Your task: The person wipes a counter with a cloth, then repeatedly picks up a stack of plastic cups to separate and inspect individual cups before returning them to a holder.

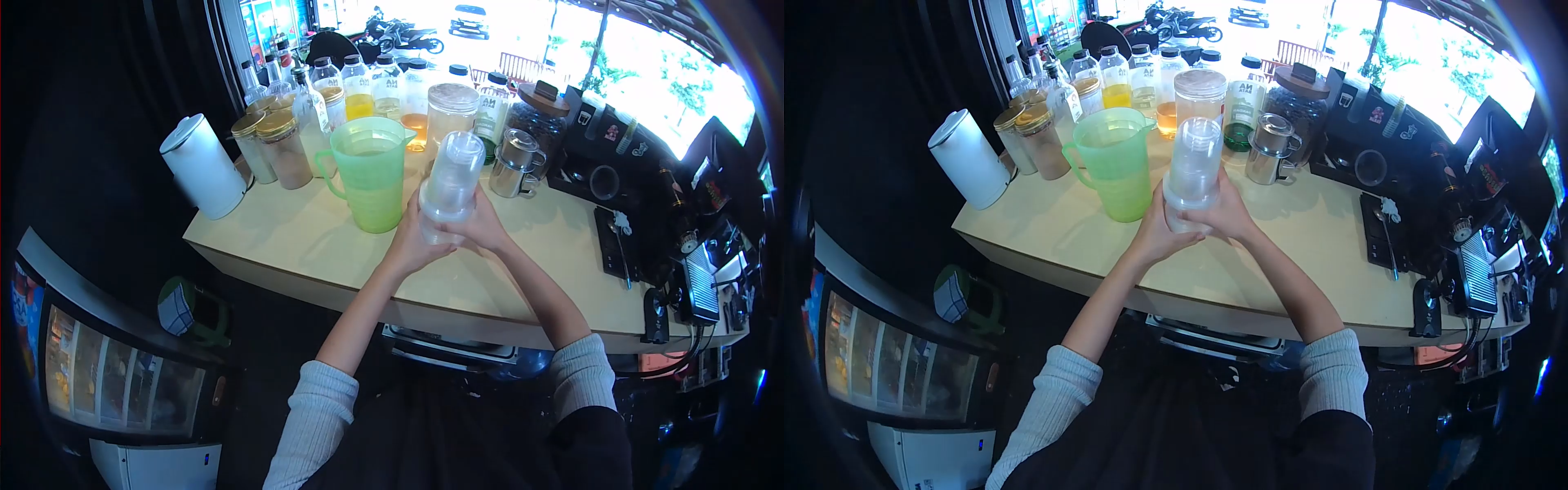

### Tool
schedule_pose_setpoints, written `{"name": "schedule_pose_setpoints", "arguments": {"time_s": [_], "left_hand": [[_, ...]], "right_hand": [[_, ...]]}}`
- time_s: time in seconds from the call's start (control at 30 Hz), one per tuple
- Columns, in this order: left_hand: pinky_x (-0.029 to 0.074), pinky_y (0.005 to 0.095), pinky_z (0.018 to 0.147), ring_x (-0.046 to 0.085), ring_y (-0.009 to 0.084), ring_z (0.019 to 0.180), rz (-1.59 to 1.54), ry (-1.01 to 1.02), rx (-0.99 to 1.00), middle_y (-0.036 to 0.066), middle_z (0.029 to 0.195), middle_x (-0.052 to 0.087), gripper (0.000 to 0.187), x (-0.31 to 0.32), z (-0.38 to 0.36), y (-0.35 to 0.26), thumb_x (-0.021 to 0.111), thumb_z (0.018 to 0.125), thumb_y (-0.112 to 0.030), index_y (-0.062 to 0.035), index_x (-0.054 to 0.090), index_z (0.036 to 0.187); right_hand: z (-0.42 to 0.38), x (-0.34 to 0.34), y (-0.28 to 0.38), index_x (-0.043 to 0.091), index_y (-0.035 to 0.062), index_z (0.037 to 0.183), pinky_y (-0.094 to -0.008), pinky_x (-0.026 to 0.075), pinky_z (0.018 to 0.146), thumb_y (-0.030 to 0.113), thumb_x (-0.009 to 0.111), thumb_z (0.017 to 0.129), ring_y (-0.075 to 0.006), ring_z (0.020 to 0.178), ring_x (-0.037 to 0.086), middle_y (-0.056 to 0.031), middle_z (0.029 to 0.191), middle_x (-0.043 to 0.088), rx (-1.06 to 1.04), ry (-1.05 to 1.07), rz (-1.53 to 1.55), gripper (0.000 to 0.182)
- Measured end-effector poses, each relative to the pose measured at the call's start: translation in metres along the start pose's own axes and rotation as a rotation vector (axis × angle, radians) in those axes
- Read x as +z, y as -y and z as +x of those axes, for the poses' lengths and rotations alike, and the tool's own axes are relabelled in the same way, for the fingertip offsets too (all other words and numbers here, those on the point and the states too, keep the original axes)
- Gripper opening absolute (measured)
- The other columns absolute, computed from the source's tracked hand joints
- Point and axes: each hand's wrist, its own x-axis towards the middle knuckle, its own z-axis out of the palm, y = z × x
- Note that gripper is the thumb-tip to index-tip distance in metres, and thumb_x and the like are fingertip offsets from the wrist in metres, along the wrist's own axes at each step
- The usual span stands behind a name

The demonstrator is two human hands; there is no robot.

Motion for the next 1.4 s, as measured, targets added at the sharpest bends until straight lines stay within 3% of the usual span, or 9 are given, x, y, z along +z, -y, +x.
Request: {"name": "schedule_pose_setpoints", "arguments": {"time_s": [0.3, 0.4, 0.6, 0.73, 0.87, 0.93, 1.03, 1.1, 1.4], "left_hand": [[0.035, 0.0424, 0.099, 0.039, 0.0339, 0.121, 0.283, -0.26, 0.157, 0.021, 0.128, 0.037, 0.087, 0.003, -0.016, -0.015, 0.076, 0.066, -0.015, 0.0022, 0.025, 0.133], [0.036, 0.0409, 0.097, 0.04, 0.0321, 0.119, 0.338, -0.371, 0.455, 0.021, 0.124, 0.039, 0.075, 0.009, -0.012, -0.017, 0.072, 0.071, -0.015, 0.0018, 0.03, 0.13], [0.034, 0.0398, 0.098, 0.037, 0.0293, 0.122, -0.224, -0.223, 0.395, 0.016, 0.131, 0.035, 0.078, 0.053, 0.032, -0.07, 0.072, 0.07, -0.011, -0.0042, 0.028, 0.135], [0.03, 0.0405, 0.103, 0.033, 0.0251, 0.126, -0.64, 0.057, 0.358, 0.014, 0.14, 0.026, 0.103, 0.087, 0.067, -0.073, 0.076, 0.064, -0.005, -0.0104, 0.011, 0.143], [0.047, 0.0396, 0.089, 0.043, 0.0231, 0.118, -0.777, 0.358, 0.235, 0.013, 0.133, 0.036, 0.09, 0.113, 0.089, -0.071, 0.077, 0.069, -0.013, -0.0109, 0.02, 0.14], [0.055, 0.0298, 0.071, 0.047, 0.0207, 0.114, -0.827, 0.304, -0.196, 0.012, 0.125, 0.042, 0.077, 0.127, 0.09, -0.07, 0.075, 0.073, -0.02, -0.0077, 0.029, 0.133], [0.052, 0.0217, 0.05, 0.06, 0.016, 0.084, -0.712, 0.188, -0.319, 0.012, 0.108, 0.052, 0.063, 0.153, 0.099, -0.069, 0.07, 0.078, -0.034, -0.0043, 0.038, 0.124], [0.049, 0.02, 0.043, 0.061, 0.0142, 0.057, -0.61, 0.151, -0.391, 0.012, 0.096, 0.057, 0.06, 0.17, 0.105, -0.067, 0.063, 0.081, -0.046, -0.0028, 0.043, 0.118], [0.055, 0.0266, 0.05, 0.064, 0.0195, 0.07, -0.721, 0.134, -0.394, 0.014, 0.098, 0.055, 0.05, 0.226, 0.102, -0.052, 0.057, 0.087, -0.038, -0.0056, 0.035, 0.119]], "right_hand": [[0.015, -0.056, 0.059, 0.027, -0.0008, 0.131, -0.0373, 0.041, 0.095, 0.023, 0.083, 0.061, -0.0265, 0.112, 0.051, -0.0175, 0.123, 0.048, -0.12, -0.111, -0.042, 0.093], [-0.005, -0.083, 0.059, 0.026, 0.0012, 0.133, -0.0395, 0.043, 0.093, 0.028, 0.074, 0.072, -0.0283, 0.108, 0.054, -0.0172, 0.121, 0.049, -0.255, -0.159, 0.01, 0.081], [-0.053, -0.146, 0.016, 0.03, 0.0063, 0.136, -0.057, 0.044, 0.086, 0.067, 0.04, 0.081, -0.0388, 0.098, 0.056, -0.0213, 0.119, 0.051, 0.08, 0.493, 0.971, 0.083], [-0.081, -0.166, -0.001, 0.037, 0.0022, 0.132, -0.064, 0.044, 0.078, 0.08, 0.03, 0.074, -0.0448, 0.088, 0.059, -0.0261, 0.111, 0.055, 0.26, 0.415, 1.25, 0.098], [-0.084, -0.191, -0.005, 0.056, -0.0007, 0.11, -0.0506, 0.052, 0.073, 0.075, 0.024, 0.081, -0.0343, 0.08, 0.063, -0.0221, 0.091, 0.062, 0.366, 0.411, 1.212, 0.087], [-0.09, -0.208, -0.007, 0.06, 0.0006, 0.092, -0.0364, 0.052, 0.061, 0.064, 0.027, 0.088, -0.0224, 0.069, 0.062, -0.0139, 0.079, 0.061, 0.419, 0.246, 1.019, 0.072], [-0.094, -0.225, -0.025, 0.058, 0.0035, 0.084, -0.0257, 0.04, 0.053, 0.036, 0.042, 0.095, -0.0094, 0.059, 0.047, -0.0013, 0.07, 0.052, 0.325, -0.511, 0.199, 0.037], [-0.099, -0.233, -0.027, 0.058, 0.0024, 0.086, -0.0245, 0.041, 0.057, 0.032, 0.042, 0.096, -0.0089, 0.062, 0.048, -0.0009, 0.072, 0.052, 0.142, -0.551, 0.119, 0.035], [-0.109, -0.247, -0.043, 0.061, -0.0027, 0.094, -0.0251, 0.043, 0.077, 0.027, 0.04, 0.097, -0.0108, 0.08, 0.057, -0.0073, 0.084, 0.064, 0.043, -0.429, 0.177, 0.037]]}}
